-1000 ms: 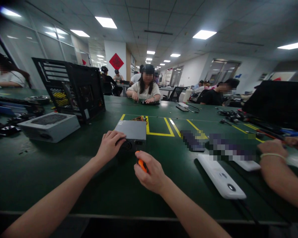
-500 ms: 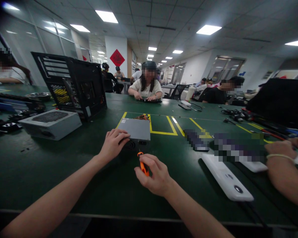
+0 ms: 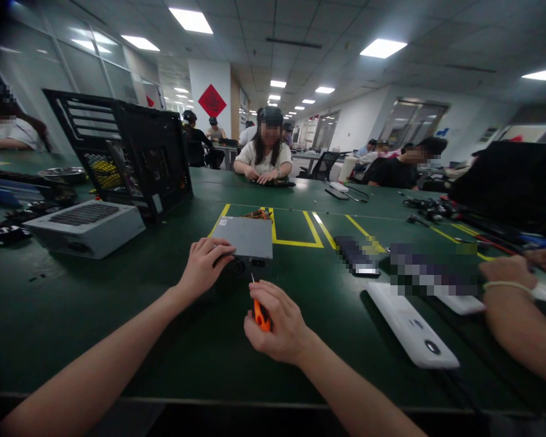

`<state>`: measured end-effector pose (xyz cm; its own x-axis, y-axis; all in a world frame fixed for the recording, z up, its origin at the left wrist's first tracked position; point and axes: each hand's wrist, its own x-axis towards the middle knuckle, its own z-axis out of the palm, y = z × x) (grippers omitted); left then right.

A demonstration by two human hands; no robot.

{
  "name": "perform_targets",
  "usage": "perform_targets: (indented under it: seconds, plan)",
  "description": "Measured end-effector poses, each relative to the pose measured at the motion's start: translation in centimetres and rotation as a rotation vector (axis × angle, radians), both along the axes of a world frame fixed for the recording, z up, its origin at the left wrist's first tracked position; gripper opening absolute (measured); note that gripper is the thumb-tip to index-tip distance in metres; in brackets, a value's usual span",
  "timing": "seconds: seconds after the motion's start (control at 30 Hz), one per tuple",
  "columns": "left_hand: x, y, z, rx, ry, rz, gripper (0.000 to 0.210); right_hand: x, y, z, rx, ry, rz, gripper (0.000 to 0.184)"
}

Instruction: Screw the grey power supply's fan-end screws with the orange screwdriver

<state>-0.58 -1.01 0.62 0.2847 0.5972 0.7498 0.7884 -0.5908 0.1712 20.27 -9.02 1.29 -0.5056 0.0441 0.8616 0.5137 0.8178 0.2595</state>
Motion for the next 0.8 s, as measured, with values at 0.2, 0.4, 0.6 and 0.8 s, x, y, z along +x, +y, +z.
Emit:
perform_targets:
  seconds: [0.2, 0.4, 0.6, 0.8]
  plan:
    - [-0.03, 0.17, -0.1, -0.012, 0.002, -0.001, 0.016, 0.24, 0.13, -0.09, -0.011, -0.081, 0.02, 0.021]
    - [0.03, 0.15, -0.13, -0.012, 0.002, 0.003, 0.016, 0.47, 0.02, 0.25, 0.031, -0.018, -0.038, 0.024]
    - [0.07, 0.24, -0.19, -0.018, -0.015, 0.007, 0.016, 0.42, 0.0, -0.02, -0.056, 0.02, 0.007, 0.028]
    - [0.07, 0.12, -0.11, -0.028, -0.014, 0.002, 0.016, 0.46, -0.29, 0.06, -0.012, -0.049, -0.029, 0.026]
